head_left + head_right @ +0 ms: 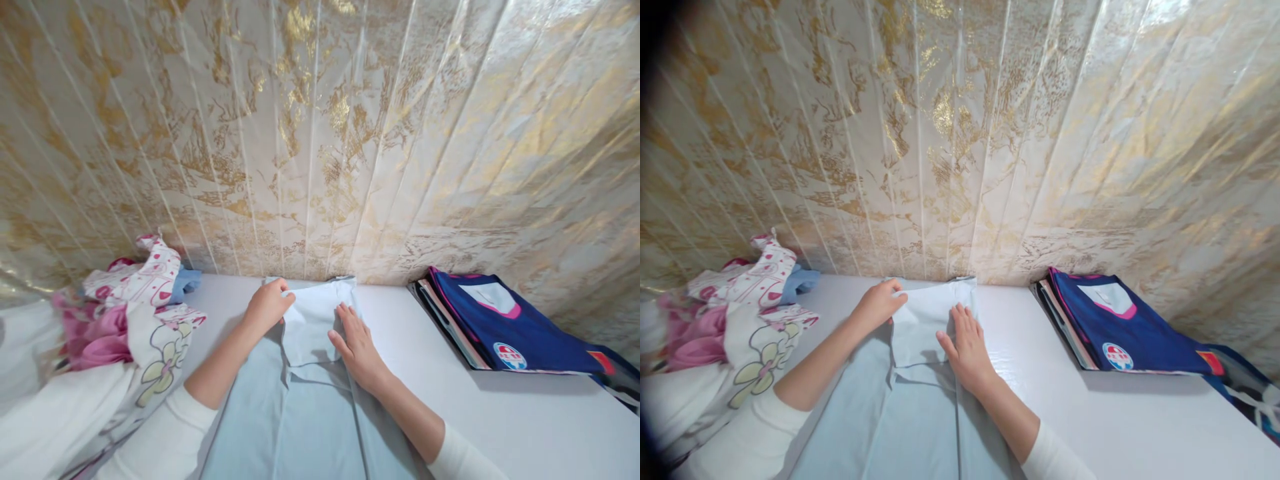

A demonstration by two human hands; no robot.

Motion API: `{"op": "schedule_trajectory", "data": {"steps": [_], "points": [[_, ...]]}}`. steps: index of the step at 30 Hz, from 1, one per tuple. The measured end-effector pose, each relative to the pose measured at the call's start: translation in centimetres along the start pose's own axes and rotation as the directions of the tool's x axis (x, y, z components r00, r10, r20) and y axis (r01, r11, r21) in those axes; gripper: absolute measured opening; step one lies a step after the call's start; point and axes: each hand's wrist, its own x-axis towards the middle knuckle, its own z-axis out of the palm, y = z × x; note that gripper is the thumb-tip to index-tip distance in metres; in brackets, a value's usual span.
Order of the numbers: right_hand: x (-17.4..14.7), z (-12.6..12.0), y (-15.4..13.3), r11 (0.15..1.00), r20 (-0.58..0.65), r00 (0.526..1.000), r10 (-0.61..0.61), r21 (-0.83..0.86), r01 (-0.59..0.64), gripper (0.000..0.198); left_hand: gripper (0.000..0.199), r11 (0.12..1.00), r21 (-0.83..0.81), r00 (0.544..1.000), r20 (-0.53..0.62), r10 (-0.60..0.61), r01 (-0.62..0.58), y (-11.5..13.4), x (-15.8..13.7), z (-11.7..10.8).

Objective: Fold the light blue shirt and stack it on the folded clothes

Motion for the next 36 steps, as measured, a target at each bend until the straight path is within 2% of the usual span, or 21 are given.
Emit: {"op": "schedule_trajectory", "data": {"steps": [3, 5, 8, 11, 13, 16, 18, 20, 22, 24, 27, 29, 30, 33, 35, 36], "points": [[-0.2, -0.8, -1.2, 0.997, 0.093, 0.996, 0.000, -0.078, 0.007, 0.057, 0.014, 0.999, -0.002, 0.997, 0.061, -0.051, 0.051, -0.8, 0.2, 0.4], [-0.3, -1.1, -1.8, 0.989, 0.155, 0.988, -0.015, -0.143, 0.038, 0.057, 0.019, 0.998, -0.002, 0.996, 0.074, -0.055, 0.055, -1.3, 0.3, 0.9], [-0.4, -1.4, -2.1, 0.975, 0.208, 0.978, -0.032, -0.208, 0.076, 0.067, 0.027, 0.998, -0.023, 0.995, 0.089, -0.050, 0.053, -1.8, 0.4, 1.4], [-0.6, -1.8, -2.0, 0.977, 0.241, 0.969, -0.058, -0.184, 0.105, 0.076, 0.029, 0.996, -0.058, 0.990, 0.126, -0.056, 0.063, -2.2, 0.6, 1.3], [-0.7, -2.2, -2.0, 0.982, 0.218, 0.968, -0.122, -0.114, 0.150, 0.075, 0.029, 0.994, -0.075, 0.986, 0.158, -0.060, 0.073, -2.3, 0.5, 1.2], [-0.8, -2.9, -2.3, 0.955, 0.096, 0.950, -0.297, 0.030, 0.295, 0.062, 0.027, 0.995, -0.069, 0.982, 0.183, -0.056, 0.070, -2.3, 0.2, 0.6], [-0.9, -3.1, -2.7, 0.921, 0.042, 0.923, -0.382, 0.102, 0.376, 0.068, 0.029, 0.998, -0.036, 0.985, 0.169, -0.037, 0.044, -2.1, -0.2, -0.1], [-0.9, -3.0, -2.8, 0.909, 0.048, 0.913, -0.405, 0.129, 0.396, 0.074, 0.035, 1.000, 0.017, 0.992, 0.129, 0.000, -0.002, -1.7, -1.0, -1.2], [-0.8, -2.7, -2.7, 0.919, 0.058, 0.921, -0.385, 0.113, 0.378, 0.072, 0.039, 0.994, 0.067, 0.991, 0.105, 0.079, -0.086, -1.0, -2.1, -2.4], [-0.8, -2.3, -2.4, 0.934, 0.035, 0.935, -0.352, 0.079, 0.348, 0.065, 0.034, 0.972, 0.083, 0.966, 0.154, 0.206, -0.221, -0.1, -3.4, -3.4], [-0.8, -1.9, -2.0, 0.944, -0.032, 0.948, -0.318, 0.077, 0.319, 0.048, 0.030, 0.905, 0.051, 0.869, 0.310, 0.387, -0.421, 1.3, -5.3, -4.0], [-0.8, -1.8, -1.8, 0.944, -0.081, 0.955, -0.287, 0.148, 0.296, 0.036, 0.031, 0.874, 0.051, 0.819, 0.377, 0.431, -0.484, 2.0, -6.3, -3.7], [-0.8, -1.8, -1.7, 0.941, -0.105, 0.961, -0.255, 0.201, 0.272, 0.031, 0.031, 0.867, 0.063, 0.811, 0.392, 0.433, -0.494, 2.3, -6.6, -3.4], [-0.7, -1.6, -1.3, 0.925, -0.146, 0.980, -0.138, 0.335, 0.180, 0.024, 0.021, 0.870, 0.132, 0.836, 0.377, 0.399, -0.475, 3.1, -7.3, -2.3], [-0.6, -1.5, -0.9, 0.919, -0.160, 0.983, -0.091, 0.366, 0.144, 0.023, 0.010, 0.878, 0.177, 0.865, 0.339, 0.369, -0.444, 3.6, -7.5, -1.8], [-0.5, -1.4, -0.7, 0.919, -0.165, 0.983, -0.082, 0.369, 0.138, 0.023, 0.012, 0.882, 0.193, 0.877, 0.319, 0.359, -0.430, 3.8, -7.5, -1.7]]}}
